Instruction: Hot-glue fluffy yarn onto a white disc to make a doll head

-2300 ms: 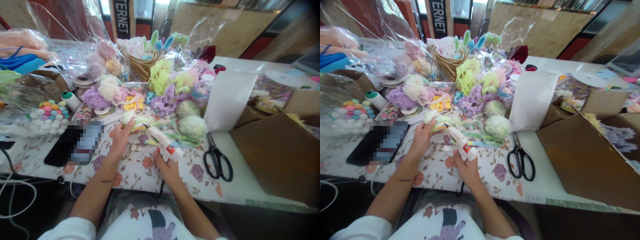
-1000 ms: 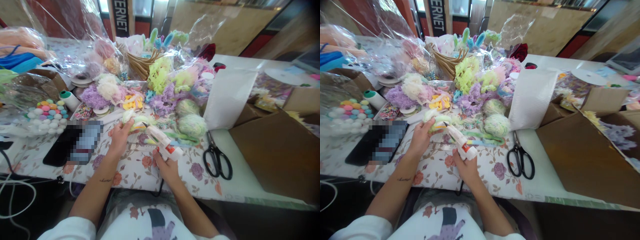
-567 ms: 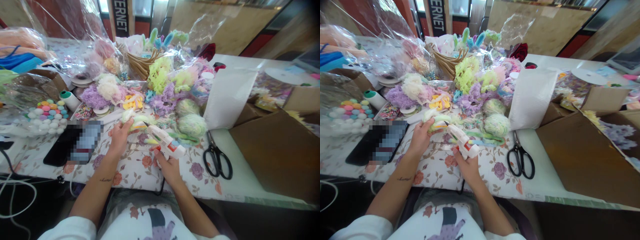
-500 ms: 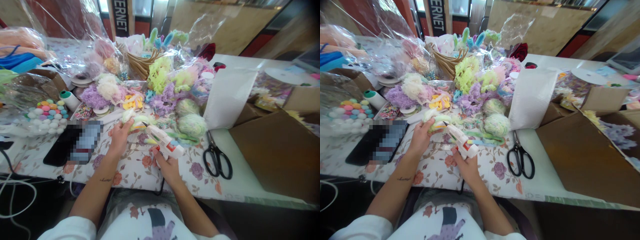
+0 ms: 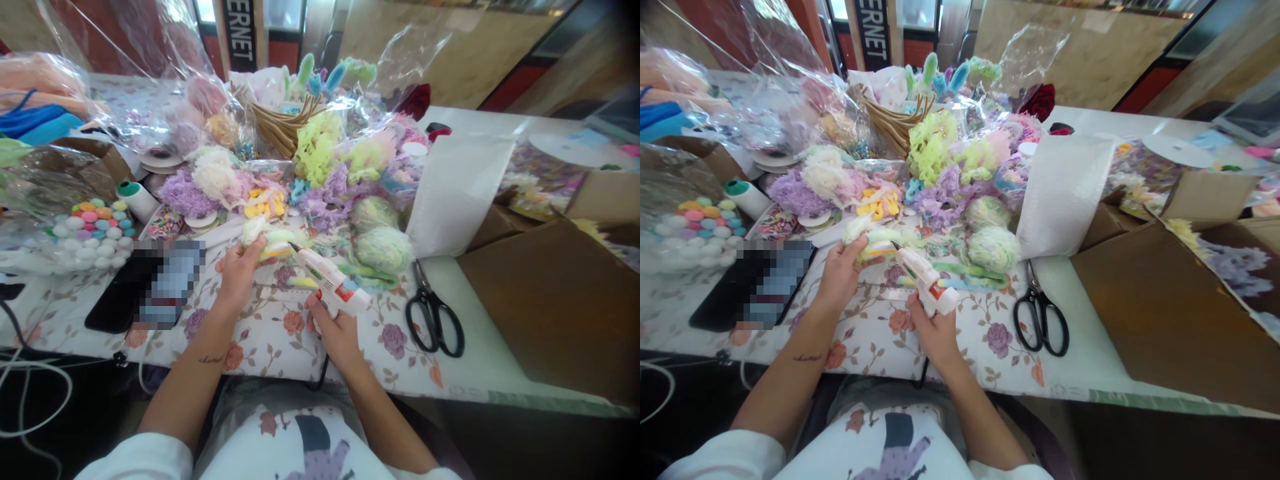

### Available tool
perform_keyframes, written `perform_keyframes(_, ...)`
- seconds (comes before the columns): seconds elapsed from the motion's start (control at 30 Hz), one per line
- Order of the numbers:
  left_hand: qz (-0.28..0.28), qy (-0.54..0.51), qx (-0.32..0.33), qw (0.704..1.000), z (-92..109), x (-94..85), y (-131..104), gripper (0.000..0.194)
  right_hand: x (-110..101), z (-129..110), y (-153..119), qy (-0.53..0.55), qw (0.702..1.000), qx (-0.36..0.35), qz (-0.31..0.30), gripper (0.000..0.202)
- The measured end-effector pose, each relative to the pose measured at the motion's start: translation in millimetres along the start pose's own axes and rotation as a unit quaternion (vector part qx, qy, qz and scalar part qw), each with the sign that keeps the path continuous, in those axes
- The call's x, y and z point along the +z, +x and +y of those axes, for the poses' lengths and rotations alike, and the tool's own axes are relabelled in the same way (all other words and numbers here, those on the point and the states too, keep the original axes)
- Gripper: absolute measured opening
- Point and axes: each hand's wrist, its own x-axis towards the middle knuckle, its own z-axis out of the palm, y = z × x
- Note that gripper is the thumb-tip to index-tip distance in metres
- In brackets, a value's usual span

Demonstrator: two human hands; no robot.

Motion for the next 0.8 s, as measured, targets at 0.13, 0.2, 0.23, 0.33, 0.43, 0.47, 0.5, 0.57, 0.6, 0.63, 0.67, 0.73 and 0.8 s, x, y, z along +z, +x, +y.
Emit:
perform_keyframes(0.13,0.0,0.004,-0.002,1.0,-0.2,0.2,-0.4,0.031,1.3,-1.3,-1.0,-0.004,1.0,-0.007,-0.02,0.035)
perform_keyframes(0.2,0.001,0.002,-0.002,1.0,-0.3,0.2,-0.5,0.031,0.7,-2.0,-1.0,-0.009,1.0,-0.004,-0.014,0.035)
perform_keyframes(0.23,0.001,0.0,-0.002,1.0,-0.4,0.2,-0.5,0.031,0.2,-2.4,-0.9,-0.013,1.0,0.0,-0.008,0.034)
perform_keyframes(0.33,-0.001,-0.004,-0.001,1.0,-0.6,0.0,-0.5,0.033,-1.2,-3.4,-0.9,-0.021,1.0,0.005,0.004,0.034)
perform_keyframes(0.43,-0.002,-0.003,0.001,1.0,-0.8,-0.1,-0.5,0.032,-1.1,-3.8,-1.7,-0.017,1.0,-0.001,-0.016,0.034)
perform_keyframes(0.47,-0.001,-0.001,0.001,1.0,-0.7,-0.1,-0.5,0.032,-0.9,-3.7,-2.0,-0.014,1.0,-0.003,-0.02,0.034)
perform_keyframes(0.5,-0.002,0.0,0.001,1.0,-0.6,-0.1,-0.5,0.032,-0.7,-3.4,-2.1,-0.013,1.0,-0.005,-0.02,0.033)
perform_keyframes(0.57,-0.004,-0.002,0.0,1.0,-0.3,-0.1,-0.4,0.032,-0.6,-2.7,-2.1,-0.01,1.0,-0.005,-0.006,0.032)
perform_keyframes(0.6,-0.005,-0.004,-0.002,1.0,-0.1,-0.1,-0.2,0.033,-0.7,-2.3,-1.9,-0.01,1.0,-0.001,0.004,0.031)
perform_keyframes(0.63,-0.006,-0.006,-0.002,1.0,0.1,0.0,-0.1,0.034,-0.8,-1.9,-1.7,-0.01,1.0,0.004,0.008,0.031)
perform_keyframes(0.67,-0.006,-0.008,-0.003,1.0,0.3,0.0,0.1,0.035,-1.0,-1.6,-1.5,-0.01,1.0,0.007,0.01,0.031)
perform_keyframes(0.73,-0.005,-0.012,-0.003,1.0,0.6,0.0,0.4,0.038,-1.0,-1.2,-1.4,-0.01,1.0,0.007,0.003,0.033)
perform_keyframes(0.8,-0.005,-0.014,-0.003,1.0,0.6,-0.1,0.6,0.04,-0.7,-1.1,-1.8,-0.013,1.0,0.0,-0.009,0.035)
